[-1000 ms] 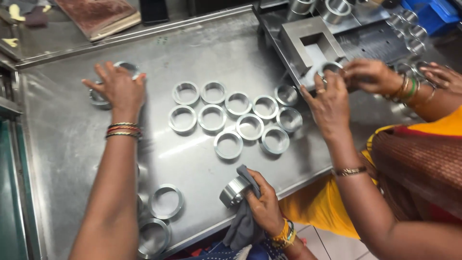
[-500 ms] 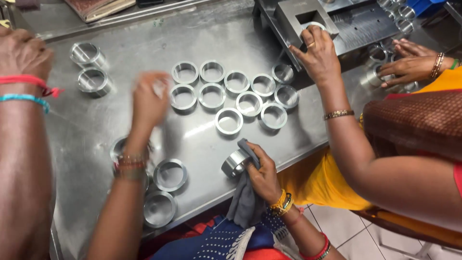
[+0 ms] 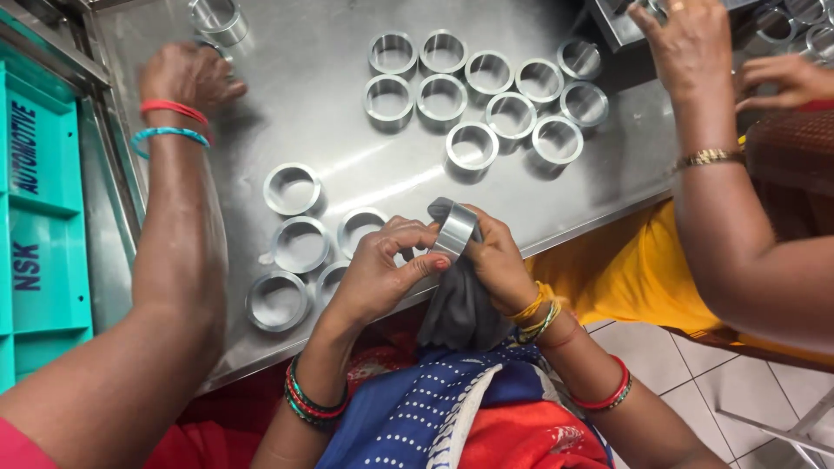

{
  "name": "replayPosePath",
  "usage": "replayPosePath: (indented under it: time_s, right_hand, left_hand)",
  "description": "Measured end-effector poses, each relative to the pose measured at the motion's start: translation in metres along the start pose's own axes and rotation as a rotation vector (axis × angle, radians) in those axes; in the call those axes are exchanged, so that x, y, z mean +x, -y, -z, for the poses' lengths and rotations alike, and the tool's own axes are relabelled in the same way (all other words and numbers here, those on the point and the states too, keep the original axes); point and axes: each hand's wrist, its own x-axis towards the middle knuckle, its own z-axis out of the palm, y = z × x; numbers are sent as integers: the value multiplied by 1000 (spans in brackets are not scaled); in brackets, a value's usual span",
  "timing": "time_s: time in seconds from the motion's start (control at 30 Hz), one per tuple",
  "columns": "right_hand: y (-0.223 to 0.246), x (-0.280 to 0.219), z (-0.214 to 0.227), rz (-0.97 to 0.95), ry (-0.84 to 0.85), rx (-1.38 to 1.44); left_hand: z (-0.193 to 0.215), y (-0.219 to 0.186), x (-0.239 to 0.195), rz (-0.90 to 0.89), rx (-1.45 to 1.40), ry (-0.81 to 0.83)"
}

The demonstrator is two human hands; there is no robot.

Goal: The person is wiping metal rings with a cloth and organizing them on a metal table in an industrial environment.

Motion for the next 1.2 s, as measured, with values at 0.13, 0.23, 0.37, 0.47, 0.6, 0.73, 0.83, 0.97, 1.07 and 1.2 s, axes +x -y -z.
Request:
replayPosePath:
  time_s: [0.13,0.23,0.37,0.47,0.6,0.73,0.83,0.97,1.07,1.2]
  right_hand:
    - [43,-20,-28,640,-89,-1046]
    - [38,-21,-30,595,-74,-984]
    - [0,-7,-12,-80,-8,18]
    - [14,-10,-16,-90,-20,-47]
    - [57,-19,-26,316,-38,-643]
    - [80,-23,-25,368,15,-527]
    - [60,-16,-10,124,4,-297]
    - [72,-16,-26,276,-14,-523]
    - [74,-15,-34,355,21,-440]
    - [71,-12,-32,420,41,-560]
  left_hand:
    - [3,4,-8,176,-168,77]
    - [2,9,-11,179,-81,78]
    - [2,12,-9,23,-12,28]
    - [9,4,-9,-43,-5,19]
    - [20,-18,-5,79,58,52]
    - [18,-16,-3,79,-8,-89]
    - [16,-19,3,98,-160,-179]
    - [13,-23,8,194,-283,-211]
    - [9,-11,10,235,-479,-192]
    - [6,-1,12,183,-628,-159]
